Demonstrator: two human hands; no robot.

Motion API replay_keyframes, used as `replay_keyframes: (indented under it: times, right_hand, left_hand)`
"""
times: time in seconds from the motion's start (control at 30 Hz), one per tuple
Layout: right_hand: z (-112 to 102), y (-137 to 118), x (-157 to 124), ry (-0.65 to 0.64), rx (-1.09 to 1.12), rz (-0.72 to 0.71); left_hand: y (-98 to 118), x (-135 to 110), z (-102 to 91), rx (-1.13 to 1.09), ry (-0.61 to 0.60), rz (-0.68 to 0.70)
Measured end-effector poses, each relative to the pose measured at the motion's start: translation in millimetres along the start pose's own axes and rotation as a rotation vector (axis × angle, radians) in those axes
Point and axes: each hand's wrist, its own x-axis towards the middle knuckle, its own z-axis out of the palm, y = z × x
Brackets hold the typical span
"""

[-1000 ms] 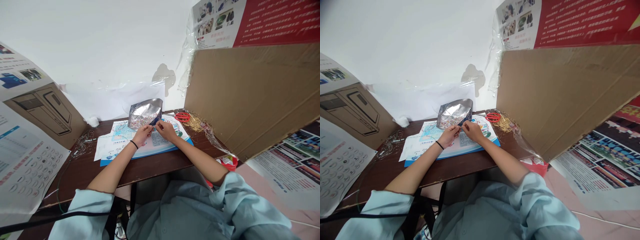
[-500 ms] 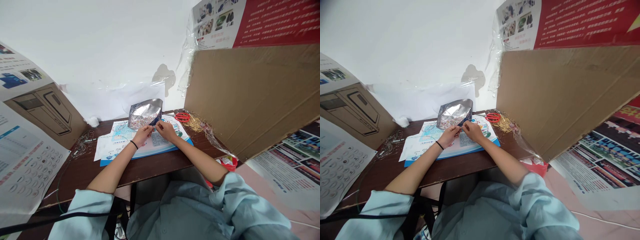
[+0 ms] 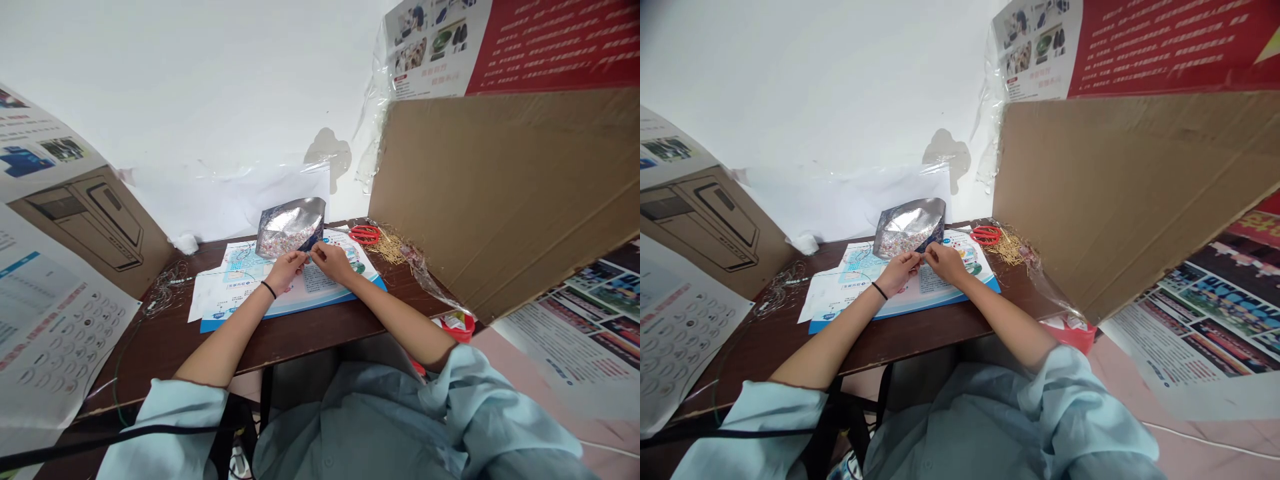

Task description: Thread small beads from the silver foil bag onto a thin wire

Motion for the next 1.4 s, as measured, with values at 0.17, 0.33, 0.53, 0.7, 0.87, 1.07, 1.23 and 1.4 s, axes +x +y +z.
replay_keyframes:
  times: [0.17,0.33,0.53,0.7,0.87,1.07,1.23,1.4]
  right_hand:
    - [-0.4,-0.1,-0.1,0.003,-0.006,-0.004]
    - [-1.0,-0.9,-0.4,-0.013,-0.013,0.003]
    - [-1.0,-0.8,-0.3,-0.02,-0.01,0.012]
    - [0.3,1.2,-0.2,-0.023,-0.004,0.003]
    - [0.2,1.1,0.0,0.008,0.0,0.002]
    - [-1.4,-2.1,-0.2,-0.002,-0.006,0.01]
    - [-1.7,-2.9,-0.9,-0.01,-0.008,0.008]
    - [-0.5,-1.2,-1.2,-0.014,0.005,-0.002]
  left_hand:
    - [-0.7,1.0,-0.4,-0.02,0.004,-0.013]
    - [0.3,0.5,-0.5,-0.014,-0.001,-0.017]
    - [0.9,-0.5,0.4,-0.013,-0.007,-0.006]
    - [1.6,-0.4,1.2,-0.012,-0.004,-0.011]
    - [-0.7,1.4,0.0,-0.028,0.018,-0.011]
    - [-1.1,1.2,-0.3,-0.033,0.012,-0.014]
    - [-0.5,0.7,-0.1,-0.014,-0.003,-0.009]
    - [-0.1,-0.1,0.5,0.006,-0.016,0.004]
